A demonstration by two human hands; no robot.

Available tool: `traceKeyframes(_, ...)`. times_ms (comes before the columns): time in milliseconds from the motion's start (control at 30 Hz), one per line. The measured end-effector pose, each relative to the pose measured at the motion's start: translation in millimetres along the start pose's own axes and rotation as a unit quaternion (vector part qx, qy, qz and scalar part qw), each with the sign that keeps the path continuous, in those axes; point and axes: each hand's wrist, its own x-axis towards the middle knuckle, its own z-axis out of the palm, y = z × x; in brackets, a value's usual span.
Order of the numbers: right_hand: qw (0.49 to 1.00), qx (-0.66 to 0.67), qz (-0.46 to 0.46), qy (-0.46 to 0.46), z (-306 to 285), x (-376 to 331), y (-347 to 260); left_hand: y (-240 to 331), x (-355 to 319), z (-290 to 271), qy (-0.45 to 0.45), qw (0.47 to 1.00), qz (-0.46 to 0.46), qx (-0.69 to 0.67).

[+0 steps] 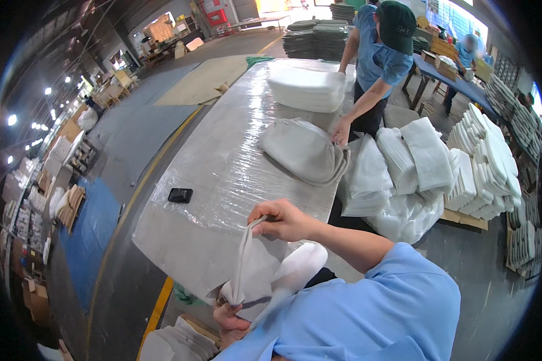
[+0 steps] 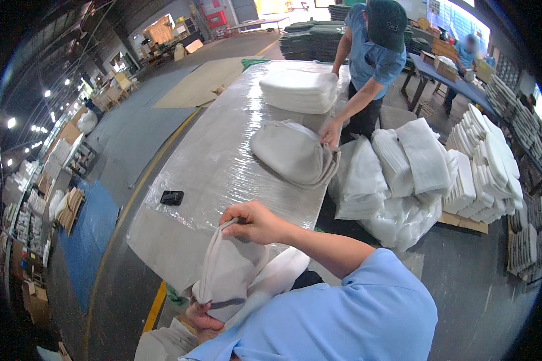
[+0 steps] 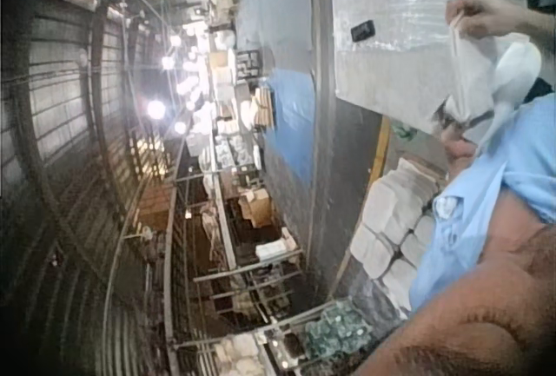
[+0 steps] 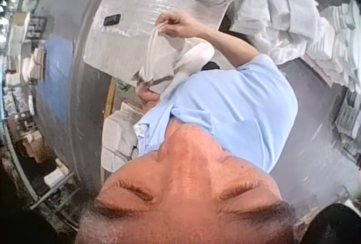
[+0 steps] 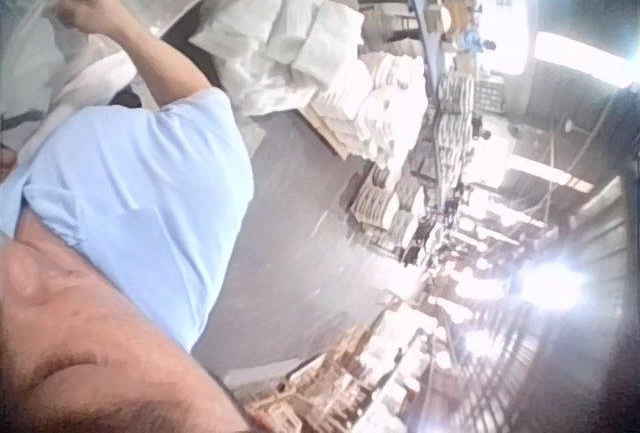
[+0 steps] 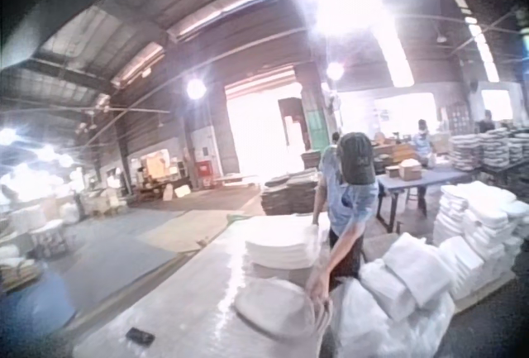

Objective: The person folds gray cushion covers and places them on a table. The person also handles white foam inserts, placing them on the table and into a plastic bag. The person stacks the folded covers on a nearby pallet.

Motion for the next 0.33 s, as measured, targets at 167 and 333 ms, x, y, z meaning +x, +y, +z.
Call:
traceKeyframes(167,1.000,-0.014,-0.019,0.013,-4,0,2,10,10,6,0.106,0.937,-0.271,-0.195)
traceKeyframes(333,0.999,-0.013,-0.040,0.030,2,5,1,-24,-25,-39,0.027,0.971,-0.235,0.023)
